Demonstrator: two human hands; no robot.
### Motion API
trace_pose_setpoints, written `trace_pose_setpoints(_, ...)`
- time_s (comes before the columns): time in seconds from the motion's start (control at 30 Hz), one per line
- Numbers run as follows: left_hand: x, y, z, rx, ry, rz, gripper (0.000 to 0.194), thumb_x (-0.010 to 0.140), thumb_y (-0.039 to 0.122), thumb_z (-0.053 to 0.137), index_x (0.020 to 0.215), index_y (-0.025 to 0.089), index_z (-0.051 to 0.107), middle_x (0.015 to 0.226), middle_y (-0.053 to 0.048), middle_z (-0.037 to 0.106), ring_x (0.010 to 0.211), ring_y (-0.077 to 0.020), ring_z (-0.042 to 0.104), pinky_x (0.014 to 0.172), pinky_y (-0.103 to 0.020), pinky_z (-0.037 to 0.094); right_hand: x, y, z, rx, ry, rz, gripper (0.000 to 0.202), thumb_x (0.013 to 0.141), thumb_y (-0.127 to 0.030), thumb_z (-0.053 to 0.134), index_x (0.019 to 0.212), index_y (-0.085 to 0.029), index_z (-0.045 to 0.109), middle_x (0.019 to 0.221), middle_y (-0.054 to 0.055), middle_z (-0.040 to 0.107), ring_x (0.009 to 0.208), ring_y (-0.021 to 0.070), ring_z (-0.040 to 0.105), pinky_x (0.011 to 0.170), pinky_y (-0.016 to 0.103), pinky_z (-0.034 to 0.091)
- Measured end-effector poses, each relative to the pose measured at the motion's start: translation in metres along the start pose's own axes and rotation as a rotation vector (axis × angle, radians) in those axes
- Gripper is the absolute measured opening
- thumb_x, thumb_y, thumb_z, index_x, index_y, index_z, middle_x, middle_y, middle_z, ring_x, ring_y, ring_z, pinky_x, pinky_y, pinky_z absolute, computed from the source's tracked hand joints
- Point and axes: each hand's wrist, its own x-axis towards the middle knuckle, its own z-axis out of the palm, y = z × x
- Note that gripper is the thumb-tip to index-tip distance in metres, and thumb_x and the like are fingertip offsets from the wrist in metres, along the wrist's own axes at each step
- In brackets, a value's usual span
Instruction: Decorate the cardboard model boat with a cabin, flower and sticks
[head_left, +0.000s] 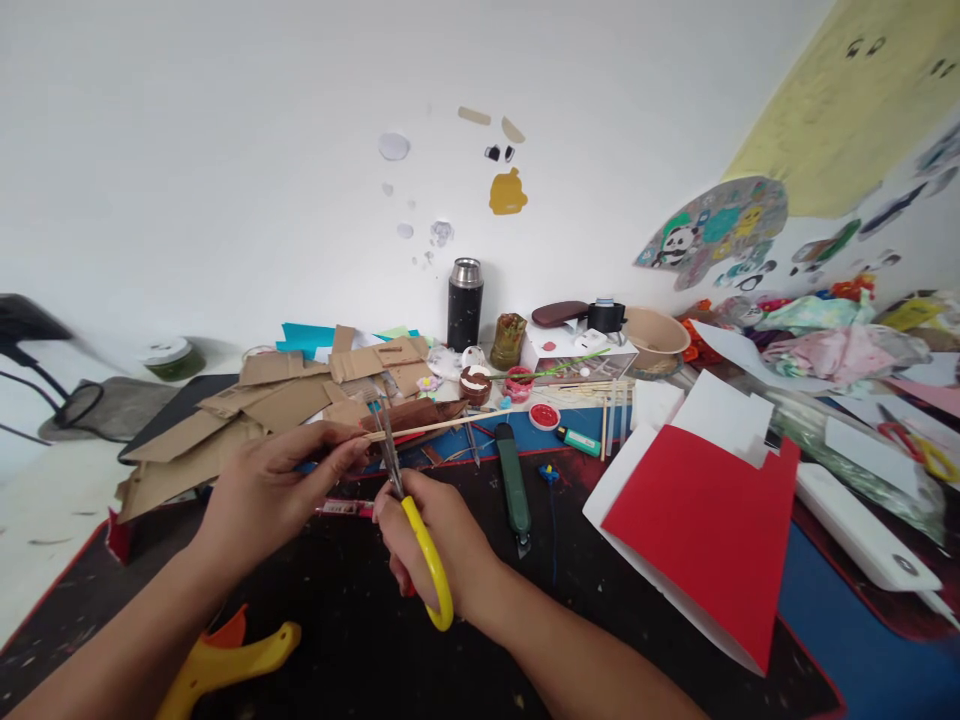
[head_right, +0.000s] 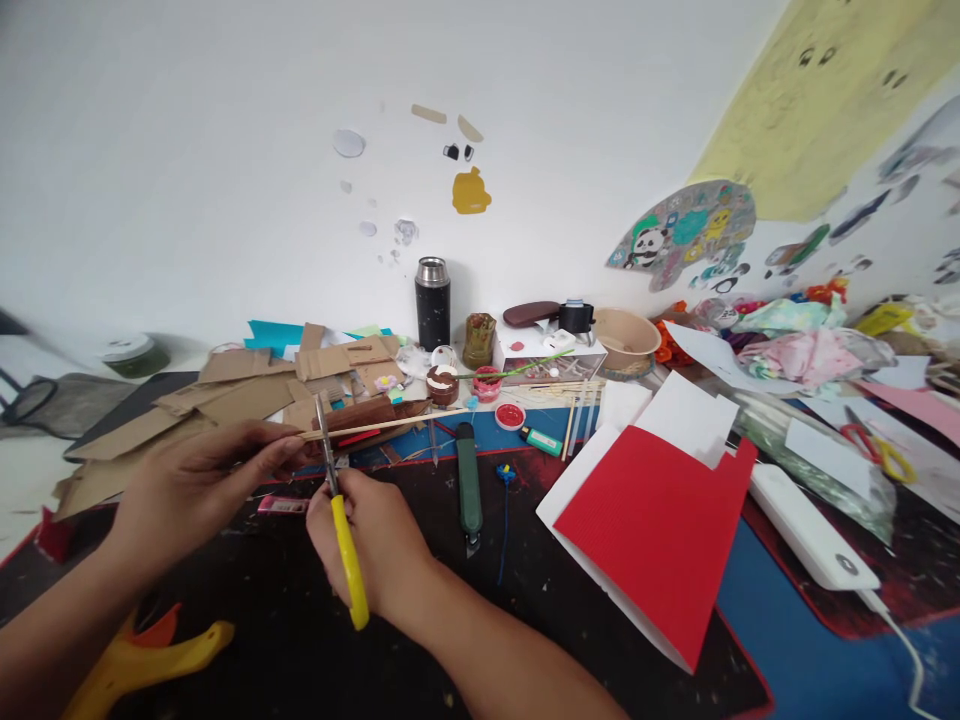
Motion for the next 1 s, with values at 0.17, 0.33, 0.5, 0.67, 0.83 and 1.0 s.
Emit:
trace_pose_setpoints(0.17, 0.002, 0.001, 0.000, -0.122, -0.074, -0.087, 0.039, 0.098, 0.068, 0.068, 0.090, 0.034, 0.085, 0.078, 0.000, 0.086, 0.068, -0.0228, 0.079, 0.062, -0.028, 0.063, 0.002, 0.004, -0.001, 0.035, -0.025, -0.019, 0.021, 0.108, -0.036, 0.065, 0.093, -0.026, 0.055, 0.055, -0.011, 0.048, 0.041, 0.0123, 0.048, 0.039, 0.020, 0.039)
trace_pose_setpoints(0.33, 0.003, 0.000, 0.002, -0.142, -0.086, -0.108, 0.042, 0.098, 0.068, 0.068, 0.090, 0.030, 0.083, 0.078, -0.002, 0.084, 0.068, -0.0228, 0.078, 0.062, -0.029, 0.063, 0.004, 0.009, -0.003, 0.076, -0.074, -0.031, 0.025, 0.107, -0.045, 0.067, 0.095, -0.025, 0.056, 0.054, -0.011, 0.049, 0.039, 0.0120, 0.049, 0.038, 0.020, 0.041)
trace_pose_setpoints(0.5, 0.002, -0.002, 0.004, -0.096, -0.093, -0.085, 0.041, 0.100, 0.065, 0.068, 0.093, 0.027, 0.082, 0.078, -0.001, 0.084, 0.068, -0.0209, 0.078, 0.063, -0.027, 0.061, 0.006, 0.014, -0.004, 0.045, -0.058, -0.043, 0.023, 0.108, -0.045, 0.066, 0.099, -0.024, 0.059, 0.057, -0.011, 0.051, 0.039, 0.0114, 0.051, 0.039, 0.020, 0.042)
trace_pose_setpoints(0.67, 0.002, 0.003, 0.002, -0.149, -0.114, -0.104, 0.045, 0.100, 0.068, 0.068, 0.089, 0.026, 0.080, 0.077, -0.001, 0.082, 0.067, -0.0204, 0.076, 0.063, -0.027, 0.062, 0.004, 0.012, -0.003, 0.083, -0.070, -0.037, 0.028, 0.105, -0.049, 0.071, 0.097, -0.025, 0.058, 0.057, -0.011, 0.049, 0.041, 0.0111, 0.049, 0.039, 0.019, 0.040)
trace_pose_setpoints(0.83, 0.006, 0.018, -0.016, -0.161, -0.020, -0.131, 0.041, 0.096, 0.067, 0.073, 0.085, 0.028, 0.079, 0.075, 0.000, 0.082, 0.067, -0.0217, 0.074, 0.063, -0.031, 0.062, 0.001, 0.005, -0.004, 0.033, -0.023, -0.052, 0.026, 0.106, -0.042, 0.070, 0.093, -0.024, 0.057, 0.057, -0.011, 0.048, 0.043, 0.0102, 0.049, 0.042, 0.019, 0.037)
trace_pose_setpoints(1.0, 0.016, 0.006, -0.041, -0.017, -0.087, -0.096, 0.047, 0.096, 0.072, 0.068, 0.082, 0.029, 0.079, 0.071, 0.001, 0.079, 0.065, -0.0207, 0.071, 0.058, -0.029, 0.055, 0.002, 0.005, -0.006, 0.063, 0.004, -0.058, 0.027, 0.106, -0.045, 0.068, 0.093, -0.025, 0.055, 0.058, -0.011, 0.047, 0.043, 0.0099, 0.047, 0.042, 0.019, 0.040)
